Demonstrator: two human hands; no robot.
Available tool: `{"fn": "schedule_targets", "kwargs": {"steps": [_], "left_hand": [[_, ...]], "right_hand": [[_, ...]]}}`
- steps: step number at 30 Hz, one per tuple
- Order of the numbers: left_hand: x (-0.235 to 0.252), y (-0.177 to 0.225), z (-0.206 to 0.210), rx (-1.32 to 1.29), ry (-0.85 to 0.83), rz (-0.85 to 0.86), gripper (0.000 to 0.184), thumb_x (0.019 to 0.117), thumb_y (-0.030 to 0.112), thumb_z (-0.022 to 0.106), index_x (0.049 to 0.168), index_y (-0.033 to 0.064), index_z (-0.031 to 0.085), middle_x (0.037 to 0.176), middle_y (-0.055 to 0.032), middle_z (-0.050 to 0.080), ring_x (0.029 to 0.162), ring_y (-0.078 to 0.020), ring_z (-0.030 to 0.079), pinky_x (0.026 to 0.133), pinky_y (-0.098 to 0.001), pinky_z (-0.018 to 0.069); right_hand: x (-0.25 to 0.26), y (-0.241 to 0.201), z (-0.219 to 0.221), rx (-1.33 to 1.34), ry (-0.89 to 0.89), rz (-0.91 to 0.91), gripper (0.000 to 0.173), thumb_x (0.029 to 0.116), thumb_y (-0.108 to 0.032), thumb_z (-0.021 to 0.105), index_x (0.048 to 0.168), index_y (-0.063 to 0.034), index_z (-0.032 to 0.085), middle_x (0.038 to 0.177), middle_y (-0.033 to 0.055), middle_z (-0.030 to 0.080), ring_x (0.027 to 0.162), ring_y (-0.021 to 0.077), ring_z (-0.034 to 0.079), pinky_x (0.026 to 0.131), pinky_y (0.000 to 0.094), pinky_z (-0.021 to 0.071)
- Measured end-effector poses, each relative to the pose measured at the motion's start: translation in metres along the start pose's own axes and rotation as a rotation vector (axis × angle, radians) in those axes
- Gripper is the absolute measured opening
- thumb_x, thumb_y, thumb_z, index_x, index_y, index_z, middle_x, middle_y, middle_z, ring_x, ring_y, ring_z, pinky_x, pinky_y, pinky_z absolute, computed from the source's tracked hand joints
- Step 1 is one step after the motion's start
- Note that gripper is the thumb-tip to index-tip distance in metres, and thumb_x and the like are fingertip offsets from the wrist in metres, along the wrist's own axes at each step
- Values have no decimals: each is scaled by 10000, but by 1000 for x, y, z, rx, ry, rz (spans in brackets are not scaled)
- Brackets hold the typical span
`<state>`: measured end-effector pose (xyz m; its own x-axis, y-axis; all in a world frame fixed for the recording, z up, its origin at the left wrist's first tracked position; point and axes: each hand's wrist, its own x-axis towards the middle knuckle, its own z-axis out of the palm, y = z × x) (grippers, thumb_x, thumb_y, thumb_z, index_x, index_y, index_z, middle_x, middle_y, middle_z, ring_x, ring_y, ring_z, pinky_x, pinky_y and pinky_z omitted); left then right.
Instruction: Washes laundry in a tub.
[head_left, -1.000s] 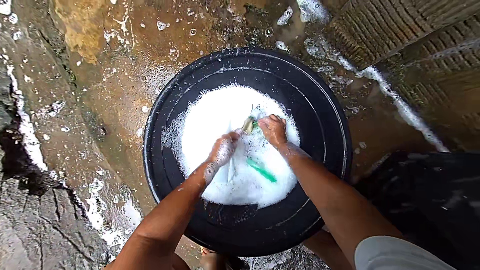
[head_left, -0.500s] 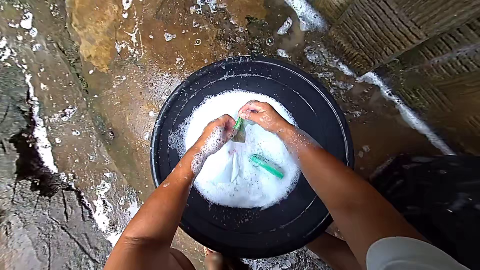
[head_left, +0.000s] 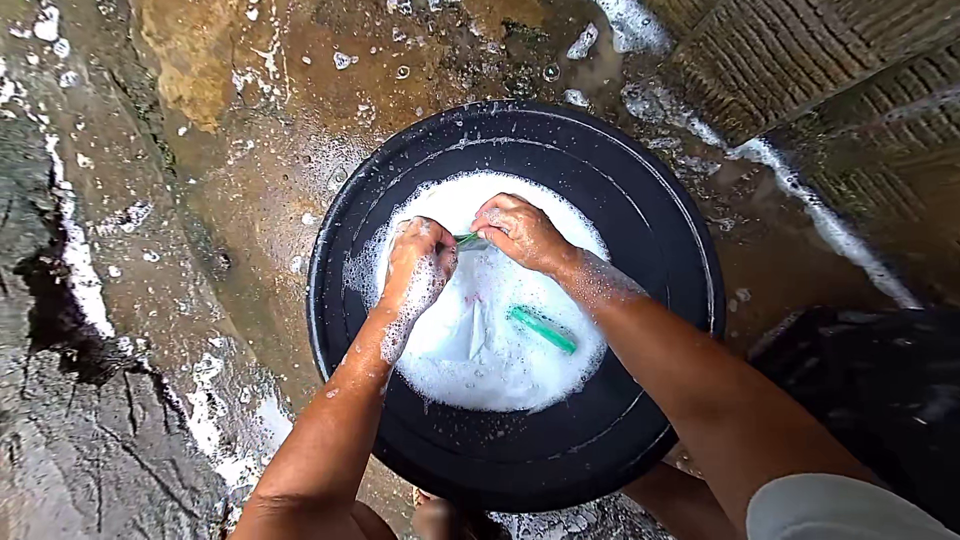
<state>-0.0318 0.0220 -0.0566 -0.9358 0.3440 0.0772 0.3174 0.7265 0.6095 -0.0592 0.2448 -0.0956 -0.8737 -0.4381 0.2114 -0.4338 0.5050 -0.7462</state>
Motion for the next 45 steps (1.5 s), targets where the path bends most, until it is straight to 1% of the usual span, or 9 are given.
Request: {"fn": "schedule_targets", "kwargs": {"steps": [6,18,21,23,26,29,33,39,45], "left_hand": [[-7,5,-8,-198,-163,-119,128,1006,192,625,1009,73,671,900,-96,663,829,-232,653,778,-463,543],[-9,15,-24,-454,-460,-247,193,955,267,727,906,80,725,876,-36,688,826,-135,637,758,-365,529],[-6,15,-18,-490,-337,-196,201,977,222,687,889,58,762,1067,-55,705,1060,-158,625,944,-410,506],[-3,15,-17,-668,-121,-265,210,1004,181,607,881,63,729,950,1,703,921,-74,653,868,-318,547],[1,10,-23,-927,142,-319,239,1035,199,507,924,105,697,870,34,700,854,-63,669,854,-314,569],[4,13,-28,-1106,265,-358,223,1028,201,485,949,132,682,905,25,702,890,-92,676,873,-341,567],[2,8,-38,-1154,173,-316,354,1099,278,392,1215,91,669,1080,-52,719,996,-155,694,924,-401,579],[-14,-5,-50,-1399,97,-476,618,1071,625,255,1376,196,577,1237,-23,692,1136,-163,664,971,-436,571],[16,-14,-9,-1391,346,-764,545,1050,608,412,1175,126,632,938,-55,691,839,-172,690,764,-411,606]], "right_hand": [[-6,-32,-4,595,-274,360,162,1028,-81,513,1132,11,597,935,90,656,640,106,623,564,267,546],[10,-25,-12,634,-157,169,97,912,-47,693,990,4,722,956,45,700,846,49,645,775,216,552],[14,-31,-6,736,-47,356,304,942,-78,633,1228,22,623,1144,116,652,900,144,661,760,319,587],[-3,-17,-5,574,-121,538,385,958,-171,683,1274,19,572,1179,165,637,946,237,675,781,431,601],[-62,4,12,12,-697,663,602,841,-403,843,1150,71,638,1013,266,665,950,418,653,850,643,517],[-112,-14,31,-248,-1036,703,573,943,-304,738,1367,23,533,1286,302,607,1186,497,604,940,709,473],[-127,3,15,-83,-795,763,432,984,-69,612,1398,0,507,1241,301,632,1149,472,632,978,635,494],[-120,56,-9,-80,149,1076,585,1025,-355,630,1431,30,458,1257,340,614,1160,499,618,988,677,474],[-93,-22,52,181,81,1045,514,1012,-289,639,1300,130,560,1202,314,647,1159,398,635,1041,539,481]]}}
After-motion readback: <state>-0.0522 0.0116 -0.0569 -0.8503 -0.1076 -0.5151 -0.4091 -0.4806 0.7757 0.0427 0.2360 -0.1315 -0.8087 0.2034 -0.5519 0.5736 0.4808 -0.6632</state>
